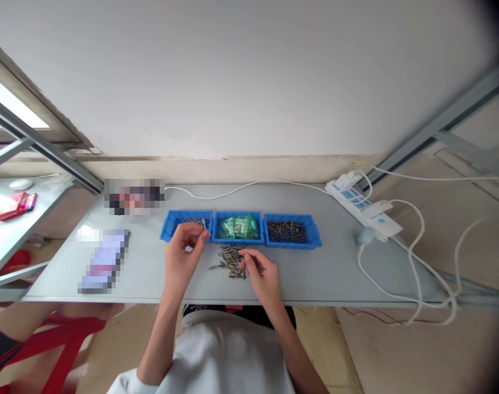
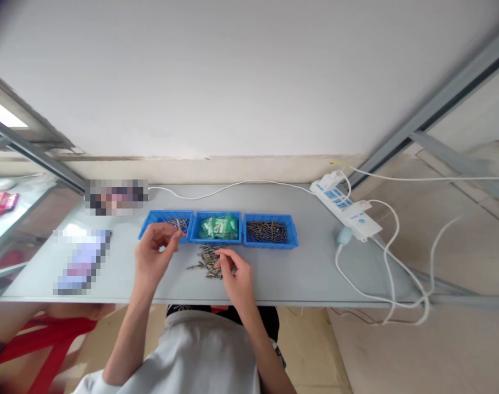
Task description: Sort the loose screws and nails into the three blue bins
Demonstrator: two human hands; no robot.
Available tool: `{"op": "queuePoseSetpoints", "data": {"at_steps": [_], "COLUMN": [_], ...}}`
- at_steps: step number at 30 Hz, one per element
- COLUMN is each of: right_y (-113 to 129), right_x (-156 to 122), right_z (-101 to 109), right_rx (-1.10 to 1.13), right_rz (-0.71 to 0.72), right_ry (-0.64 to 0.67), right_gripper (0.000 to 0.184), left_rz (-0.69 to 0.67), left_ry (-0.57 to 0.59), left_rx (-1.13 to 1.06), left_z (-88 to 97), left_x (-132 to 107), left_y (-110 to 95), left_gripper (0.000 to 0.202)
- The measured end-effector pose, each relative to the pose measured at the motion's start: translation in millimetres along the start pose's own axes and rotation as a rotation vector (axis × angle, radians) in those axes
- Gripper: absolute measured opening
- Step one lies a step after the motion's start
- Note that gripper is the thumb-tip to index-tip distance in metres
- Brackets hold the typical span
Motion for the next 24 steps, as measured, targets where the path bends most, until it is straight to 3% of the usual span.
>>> {"op": "queuePoseSetpoints", "data": {"at_steps": [3,6,10,14,20,24], "right_y": [0.1,0.1,0.5,0.8,-0.2,4.2], "right_x": [0.1,0.3,0.6,0.4,0.1,0.2], "right_z": [-0.2,-0.2,-0.3,-0.5,-0.3,-3.2], "right_rx": [0.000,0.004,0.005,-0.008,-0.029,-0.114], "right_rz": [0.007,0.011,0.013,0.022,0.029,0.082], "right_ry": [0.005,0.000,-0.001,0.013,0.009,0.036], "right_gripper": [0.031,0.030,0.030,0.030,0.027,0.023], "left_rz": [-0.034,-0.040,0.019,0.097,0.111,0.101], "left_ry": [-0.018,-0.015,0.328,0.473,0.481,0.398], "left_rx": [0.293,0.432,0.464,0.557,0.647,0.614], "left_z": [9.4,7.6,-11.2,-24.0,-29.7,-25.7], "left_x": [7.2,-9.2,-36.2,-38.9,-33.6,-39.2], "left_y": [1.5,11.3,28.7,36.2,30.9,26.8], "left_gripper": [0.020,0.021,0.024,0.020,0.010,0.010]}}
Point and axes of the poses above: each hand's wrist, its own x-axis towards the middle knuckle, its own z-axis out of the back of the hand, y = z × x, the point moved 3 cm from there along x, towards the middle knuckle, and after that the axes turned 2 degrees about y, right-handed, at the moved point
